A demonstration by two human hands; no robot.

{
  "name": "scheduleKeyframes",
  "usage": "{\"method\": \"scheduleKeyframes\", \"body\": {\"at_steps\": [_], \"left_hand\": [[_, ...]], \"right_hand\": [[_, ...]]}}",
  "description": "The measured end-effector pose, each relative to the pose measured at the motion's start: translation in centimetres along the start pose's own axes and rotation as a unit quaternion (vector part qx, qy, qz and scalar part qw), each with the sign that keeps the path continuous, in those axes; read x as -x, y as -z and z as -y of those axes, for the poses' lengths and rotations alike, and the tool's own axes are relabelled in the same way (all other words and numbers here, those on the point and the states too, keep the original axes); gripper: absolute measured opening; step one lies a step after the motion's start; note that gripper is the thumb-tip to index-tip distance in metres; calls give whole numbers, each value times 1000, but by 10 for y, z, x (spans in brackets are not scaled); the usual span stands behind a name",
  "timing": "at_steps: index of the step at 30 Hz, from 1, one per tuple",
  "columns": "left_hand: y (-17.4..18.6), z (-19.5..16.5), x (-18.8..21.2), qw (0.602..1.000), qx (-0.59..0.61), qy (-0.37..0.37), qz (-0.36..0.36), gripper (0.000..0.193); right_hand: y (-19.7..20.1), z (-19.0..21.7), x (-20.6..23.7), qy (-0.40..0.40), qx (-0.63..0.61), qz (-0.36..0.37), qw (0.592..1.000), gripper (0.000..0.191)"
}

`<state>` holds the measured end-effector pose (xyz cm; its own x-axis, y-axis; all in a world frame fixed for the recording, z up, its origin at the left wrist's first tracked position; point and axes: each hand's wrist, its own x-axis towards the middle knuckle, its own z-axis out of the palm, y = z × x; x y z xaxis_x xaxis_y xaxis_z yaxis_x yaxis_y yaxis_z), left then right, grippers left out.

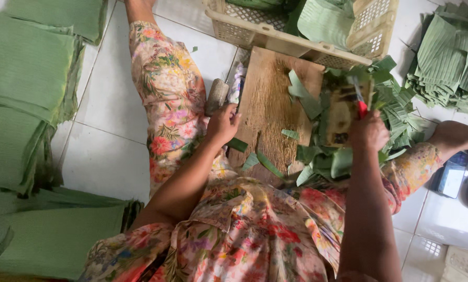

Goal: The person sits on the floor trimming banana leaves with red-handled shears, using a printed template card as a size guide. They cut leaf pieces to shape, set trimmed pieces aside, stack finished leaves, and place completed stacks into a plastic basket.

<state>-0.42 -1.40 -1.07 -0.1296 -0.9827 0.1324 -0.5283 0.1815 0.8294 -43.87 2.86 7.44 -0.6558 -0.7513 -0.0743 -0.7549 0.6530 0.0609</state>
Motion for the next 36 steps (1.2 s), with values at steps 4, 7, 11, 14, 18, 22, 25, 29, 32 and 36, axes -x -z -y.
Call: {"method": "scheduleKeyframes", "body": {"at_steps": [4,7,11,14,18,22,25,29,32,36], "left_hand": [[9,-11,-4,995,-83,-45,-38,26],[23,-15,-9,989,-117,-53,-77,26],[36,-9,-16,988,-147,-5,-44,31],[29,-3,-32,976,-211,-29,-37,50],[28,5,-47,964,-249,66,67,87],[33,3,-54,962,-241,105,74,98],[28,1,-62,951,-229,182,100,97],[25,17,-89,958,-186,216,8,91],[37,36,-124,940,-240,236,-47,81],[59,41,-172,951,-209,164,-157,90]], "right_hand": [[25,-49,2,-12,24,-46,999,50],[46,-56,24,20,6,-93,995,47],[57,-23,61,57,-89,-115,988,30],[33,42,74,103,-264,-78,956,33],[-5,101,78,126,-253,18,959,35],[2,71,49,65,-131,-20,989,39],[24,27,36,32,-104,-116,987,35],[44,-4,65,55,-142,-142,978,34],[33,17,122,128,-248,-31,960,39],[-15,77,207,182,-268,182,928,33]]}}
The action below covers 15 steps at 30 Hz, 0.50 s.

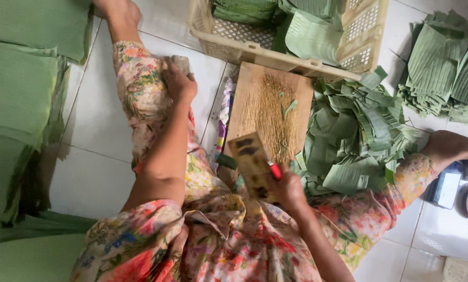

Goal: The person sits on the floor trimming banana leaves with red-handled shears, using a printed template card as a size guide. They cut leaf pieces to shape, set trimmed pieces aside, stack finished leaves, and place completed stacks into a plastic basket.

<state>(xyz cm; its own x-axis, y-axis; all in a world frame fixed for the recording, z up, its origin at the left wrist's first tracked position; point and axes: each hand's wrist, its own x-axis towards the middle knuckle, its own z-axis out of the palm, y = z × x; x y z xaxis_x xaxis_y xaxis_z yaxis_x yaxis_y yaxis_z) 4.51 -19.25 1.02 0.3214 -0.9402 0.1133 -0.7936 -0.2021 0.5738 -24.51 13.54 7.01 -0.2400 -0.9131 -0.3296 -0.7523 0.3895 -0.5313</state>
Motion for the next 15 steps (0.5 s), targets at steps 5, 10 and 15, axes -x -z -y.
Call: {"method": "scheduleKeyframes", "body": {"at_steps": [5,10,15], "left_hand": [[15,-17,-29,995,-40,20,91,92],[17,-10,-26,991,-61,-7,120,93],[12,-2,-21,990,-69,-67,104,99]], "right_hand": [[9,-30,-24,11,115,-58,992,37],[109,-73,-35,-35,253,-316,914,45],[93,-41,-60,-59,73,-256,962,41]]}}
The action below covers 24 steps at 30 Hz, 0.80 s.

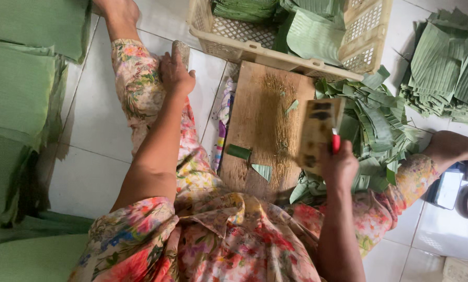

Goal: The person sits on the floor trimming banana leaves with red-handled shears, using a printed template card as a size guide. They cut leaf pieces to shape, set trimmed pieces aside, stack finished leaves, and place completed stacks into a plastic basket.

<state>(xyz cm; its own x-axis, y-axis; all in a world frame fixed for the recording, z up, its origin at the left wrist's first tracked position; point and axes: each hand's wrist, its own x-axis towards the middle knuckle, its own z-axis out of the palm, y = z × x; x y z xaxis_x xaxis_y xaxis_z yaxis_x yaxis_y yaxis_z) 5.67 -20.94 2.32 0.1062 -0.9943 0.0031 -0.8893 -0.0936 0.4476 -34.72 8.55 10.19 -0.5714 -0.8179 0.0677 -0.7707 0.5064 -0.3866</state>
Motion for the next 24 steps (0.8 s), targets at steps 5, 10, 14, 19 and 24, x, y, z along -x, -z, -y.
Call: {"method": "scheduleKeyframes", "body": {"at_steps": [5,10,14,19,24], "left_hand": [[7,0,8,999,16,15,40,97],[28,5,23,997,-5,-32,64,82],[40,-6,51,990,19,11,141,77],[35,-10,92,988,69,-39,134,79],[24,8,112,986,76,-123,84,75]], "right_hand": [[-43,29,-10,70,44,63,995,36],[-6,-7,-40,-4,82,-40,996,36],[-26,-7,-37,1,-246,26,969,29],[-82,11,-18,26,-127,12,991,33],[-117,32,-6,42,-123,110,985,44]]}}
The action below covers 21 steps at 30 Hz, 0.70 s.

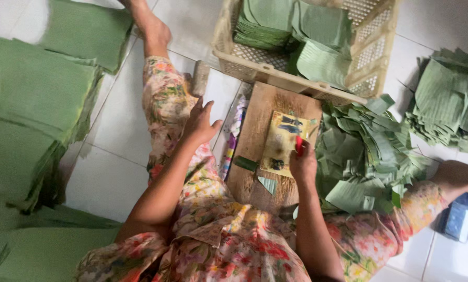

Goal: The person sits on the floor trimming banana leaves with red-handled shears, using a printed template card as a size guide. They cut leaf pieces to shape, set trimmed pieces aside, stack finished leaves, and place completed stacks into a plastic basket.

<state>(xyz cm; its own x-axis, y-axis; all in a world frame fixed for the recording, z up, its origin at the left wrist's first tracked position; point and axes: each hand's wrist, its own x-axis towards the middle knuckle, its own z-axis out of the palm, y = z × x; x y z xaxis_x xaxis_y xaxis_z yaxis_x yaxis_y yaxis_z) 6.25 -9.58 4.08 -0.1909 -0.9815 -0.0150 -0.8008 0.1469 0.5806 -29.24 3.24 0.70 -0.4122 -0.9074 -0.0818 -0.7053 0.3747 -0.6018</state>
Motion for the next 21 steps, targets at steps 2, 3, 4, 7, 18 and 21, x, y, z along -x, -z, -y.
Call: {"method": "scheduleKeyframes", "body": {"at_steps": [2,3,4,7,18,21], "left_hand": [[-6,0,6,1000,1,1,-6,73],[-10,-2,9,1000,2,-1,-9,71],[-14,-6,12,1000,9,-19,-11,69],[-32,-20,18,996,23,-81,-33,62],[-127,-83,23,993,-39,-64,-90,70],[-134,-89,27,992,-95,-25,-75,73]], "right_hand": [[-22,14,2,60,-41,-16,997,41],[-30,21,1,40,-15,3,999,45],[-36,31,3,19,10,23,1000,49],[-45,52,6,30,24,-5,999,52],[135,-48,-111,169,-70,-238,954,24],[190,-132,-189,84,-1,-279,956,23]]}}
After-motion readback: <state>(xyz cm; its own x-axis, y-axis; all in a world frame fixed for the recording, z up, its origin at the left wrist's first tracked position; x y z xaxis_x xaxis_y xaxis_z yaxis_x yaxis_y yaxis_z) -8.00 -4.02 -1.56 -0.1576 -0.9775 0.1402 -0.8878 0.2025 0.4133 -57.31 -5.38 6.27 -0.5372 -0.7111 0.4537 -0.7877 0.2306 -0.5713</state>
